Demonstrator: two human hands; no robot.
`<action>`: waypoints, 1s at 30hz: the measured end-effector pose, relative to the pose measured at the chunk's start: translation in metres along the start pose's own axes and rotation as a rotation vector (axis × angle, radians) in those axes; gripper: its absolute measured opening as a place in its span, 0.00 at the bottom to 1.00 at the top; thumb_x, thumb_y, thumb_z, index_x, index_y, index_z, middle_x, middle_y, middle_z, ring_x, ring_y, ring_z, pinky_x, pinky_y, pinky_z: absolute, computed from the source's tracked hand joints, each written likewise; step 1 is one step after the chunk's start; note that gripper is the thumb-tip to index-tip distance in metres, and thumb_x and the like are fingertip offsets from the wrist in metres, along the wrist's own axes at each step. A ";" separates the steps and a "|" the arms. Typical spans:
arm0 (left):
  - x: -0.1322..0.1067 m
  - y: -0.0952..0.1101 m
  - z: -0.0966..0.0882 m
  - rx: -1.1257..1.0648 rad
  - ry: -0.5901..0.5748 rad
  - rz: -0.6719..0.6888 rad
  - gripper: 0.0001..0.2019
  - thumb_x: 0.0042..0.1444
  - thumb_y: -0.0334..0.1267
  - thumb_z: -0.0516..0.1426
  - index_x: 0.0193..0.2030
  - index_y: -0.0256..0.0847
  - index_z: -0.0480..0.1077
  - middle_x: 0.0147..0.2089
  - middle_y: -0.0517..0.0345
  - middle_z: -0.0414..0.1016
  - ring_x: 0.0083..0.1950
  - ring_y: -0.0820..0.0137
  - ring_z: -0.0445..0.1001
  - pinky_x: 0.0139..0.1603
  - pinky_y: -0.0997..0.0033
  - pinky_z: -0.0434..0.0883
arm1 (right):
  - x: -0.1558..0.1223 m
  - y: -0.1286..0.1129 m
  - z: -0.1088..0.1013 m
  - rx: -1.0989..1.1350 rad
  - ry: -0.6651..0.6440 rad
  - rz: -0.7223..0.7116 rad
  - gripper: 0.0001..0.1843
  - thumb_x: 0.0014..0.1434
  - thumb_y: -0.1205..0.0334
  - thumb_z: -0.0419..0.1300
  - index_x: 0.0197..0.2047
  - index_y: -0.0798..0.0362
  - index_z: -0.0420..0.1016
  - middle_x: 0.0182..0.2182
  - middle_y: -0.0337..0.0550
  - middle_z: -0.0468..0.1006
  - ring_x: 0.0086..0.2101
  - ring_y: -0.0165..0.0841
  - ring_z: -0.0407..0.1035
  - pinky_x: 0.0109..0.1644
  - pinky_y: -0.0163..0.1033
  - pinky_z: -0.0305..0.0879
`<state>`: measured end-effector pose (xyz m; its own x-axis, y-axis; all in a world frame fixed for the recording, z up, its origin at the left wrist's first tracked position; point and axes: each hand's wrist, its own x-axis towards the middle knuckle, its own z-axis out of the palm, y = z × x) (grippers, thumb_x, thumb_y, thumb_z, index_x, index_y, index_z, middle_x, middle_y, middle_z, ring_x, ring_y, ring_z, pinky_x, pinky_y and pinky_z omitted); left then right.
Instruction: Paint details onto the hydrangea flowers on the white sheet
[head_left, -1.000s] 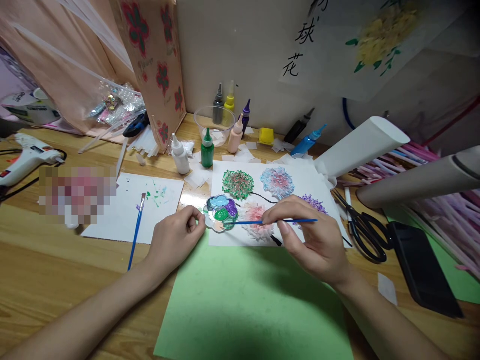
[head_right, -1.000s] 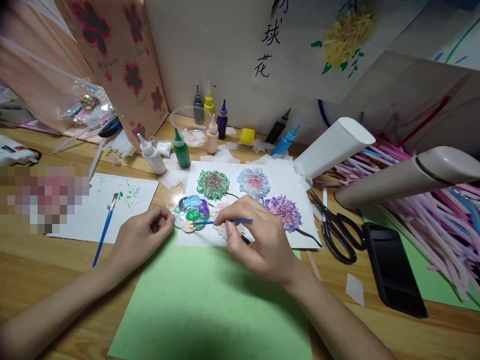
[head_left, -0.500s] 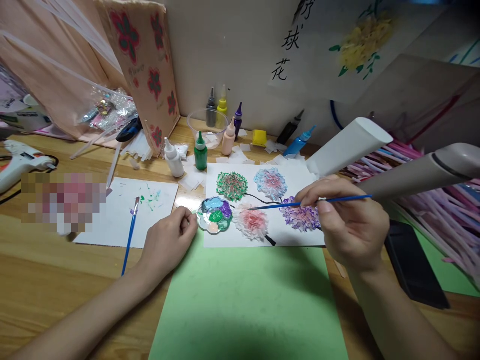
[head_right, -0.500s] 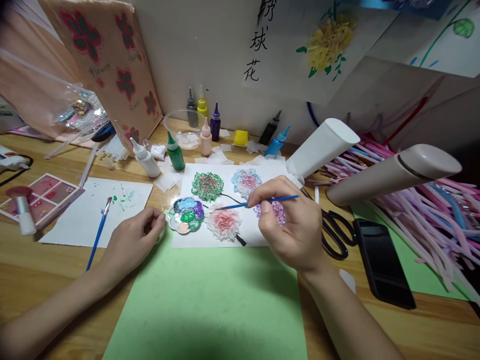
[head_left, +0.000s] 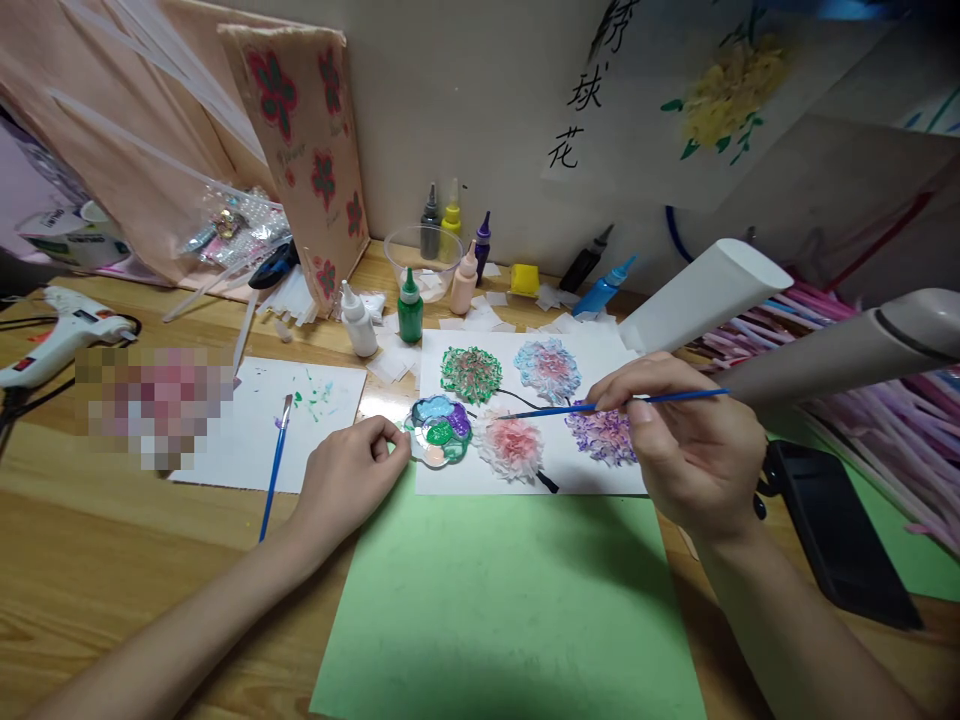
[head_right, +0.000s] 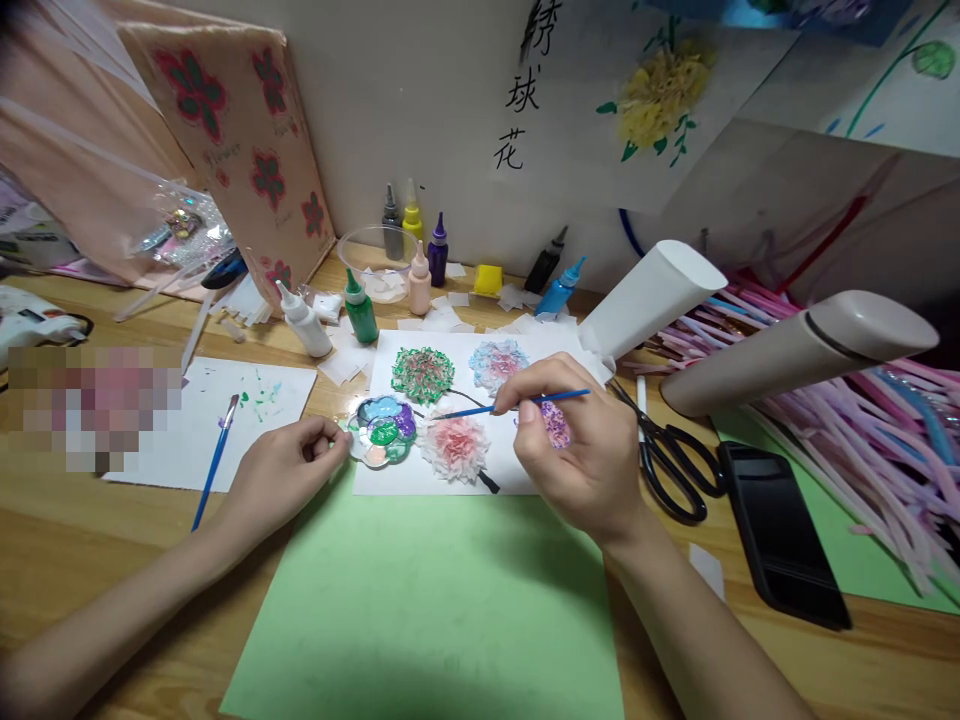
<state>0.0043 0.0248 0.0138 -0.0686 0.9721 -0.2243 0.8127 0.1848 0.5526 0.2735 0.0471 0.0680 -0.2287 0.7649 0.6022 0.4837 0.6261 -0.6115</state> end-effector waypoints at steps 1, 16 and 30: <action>0.000 0.000 -0.001 -0.011 -0.004 -0.002 0.12 0.55 0.47 0.52 0.27 0.43 0.68 0.23 0.65 0.67 0.27 0.70 0.66 0.28 0.72 0.55 | 0.000 0.000 0.000 0.003 0.004 0.000 0.07 0.58 0.67 0.53 0.33 0.50 0.72 0.28 0.41 0.73 0.32 0.35 0.69 0.36 0.43 0.64; -0.002 -0.012 -0.010 -0.032 0.053 -0.053 0.15 0.55 0.48 0.53 0.24 0.42 0.68 0.21 0.63 0.67 0.26 0.70 0.67 0.26 0.73 0.57 | 0.000 -0.001 0.013 -0.067 -0.124 0.023 0.07 0.59 0.68 0.52 0.35 0.51 0.70 0.30 0.41 0.74 0.33 0.33 0.70 0.38 0.40 0.65; -0.026 -0.010 0.011 0.171 0.174 1.034 0.14 0.66 0.33 0.46 0.46 0.34 0.71 0.25 0.60 0.73 0.23 0.73 0.70 0.23 0.72 0.59 | 0.001 -0.003 0.019 -0.145 -0.198 -0.043 0.08 0.58 0.71 0.52 0.36 0.50 0.69 0.29 0.41 0.75 0.31 0.32 0.69 0.35 0.39 0.65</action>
<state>0.0042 -0.0038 0.0056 0.6310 0.6551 0.4155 0.5930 -0.7527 0.2861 0.2556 0.0492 0.0607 -0.4057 0.7617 0.5051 0.5831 0.6413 -0.4987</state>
